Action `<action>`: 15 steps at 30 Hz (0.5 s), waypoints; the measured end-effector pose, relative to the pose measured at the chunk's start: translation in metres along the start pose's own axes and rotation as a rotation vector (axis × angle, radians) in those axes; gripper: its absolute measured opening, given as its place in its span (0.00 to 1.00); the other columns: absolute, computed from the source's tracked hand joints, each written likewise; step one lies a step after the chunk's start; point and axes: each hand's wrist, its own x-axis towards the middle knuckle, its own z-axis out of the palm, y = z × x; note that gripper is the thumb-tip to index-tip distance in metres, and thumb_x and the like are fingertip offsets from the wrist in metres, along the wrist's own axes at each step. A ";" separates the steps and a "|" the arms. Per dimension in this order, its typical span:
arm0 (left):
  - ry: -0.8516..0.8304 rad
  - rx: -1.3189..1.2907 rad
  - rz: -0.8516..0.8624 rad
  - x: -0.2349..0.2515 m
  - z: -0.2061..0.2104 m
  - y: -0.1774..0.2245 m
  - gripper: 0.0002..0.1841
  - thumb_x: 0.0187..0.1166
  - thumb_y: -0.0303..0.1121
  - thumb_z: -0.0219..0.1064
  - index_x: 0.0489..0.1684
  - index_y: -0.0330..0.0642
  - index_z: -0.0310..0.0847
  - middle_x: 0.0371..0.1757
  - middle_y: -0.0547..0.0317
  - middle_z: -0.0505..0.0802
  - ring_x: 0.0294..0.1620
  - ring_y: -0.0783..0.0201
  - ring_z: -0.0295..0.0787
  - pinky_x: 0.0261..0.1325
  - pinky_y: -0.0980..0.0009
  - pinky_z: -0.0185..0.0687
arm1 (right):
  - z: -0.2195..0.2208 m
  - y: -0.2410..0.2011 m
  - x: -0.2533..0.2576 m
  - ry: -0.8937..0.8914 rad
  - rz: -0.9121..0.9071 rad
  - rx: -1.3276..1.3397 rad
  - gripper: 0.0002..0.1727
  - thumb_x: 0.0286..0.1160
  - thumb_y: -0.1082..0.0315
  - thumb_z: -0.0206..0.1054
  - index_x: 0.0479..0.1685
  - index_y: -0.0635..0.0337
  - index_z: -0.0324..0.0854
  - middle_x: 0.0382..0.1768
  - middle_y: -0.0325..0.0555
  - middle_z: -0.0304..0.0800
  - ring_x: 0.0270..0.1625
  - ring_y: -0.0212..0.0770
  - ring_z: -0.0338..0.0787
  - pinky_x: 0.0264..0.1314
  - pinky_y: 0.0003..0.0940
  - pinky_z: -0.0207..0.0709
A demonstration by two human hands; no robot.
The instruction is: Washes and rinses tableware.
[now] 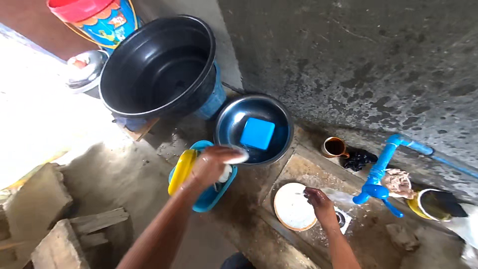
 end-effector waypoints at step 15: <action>-0.935 0.135 -0.143 0.024 0.021 -0.087 0.28 0.76 0.45 0.77 0.73 0.43 0.84 0.66 0.39 0.90 0.74 0.38 0.81 0.81 0.37 0.65 | 0.009 0.033 -0.035 0.157 0.275 0.074 0.16 0.88 0.72 0.57 0.66 0.73 0.80 0.54 0.63 0.91 0.52 0.49 0.94 0.55 0.45 0.88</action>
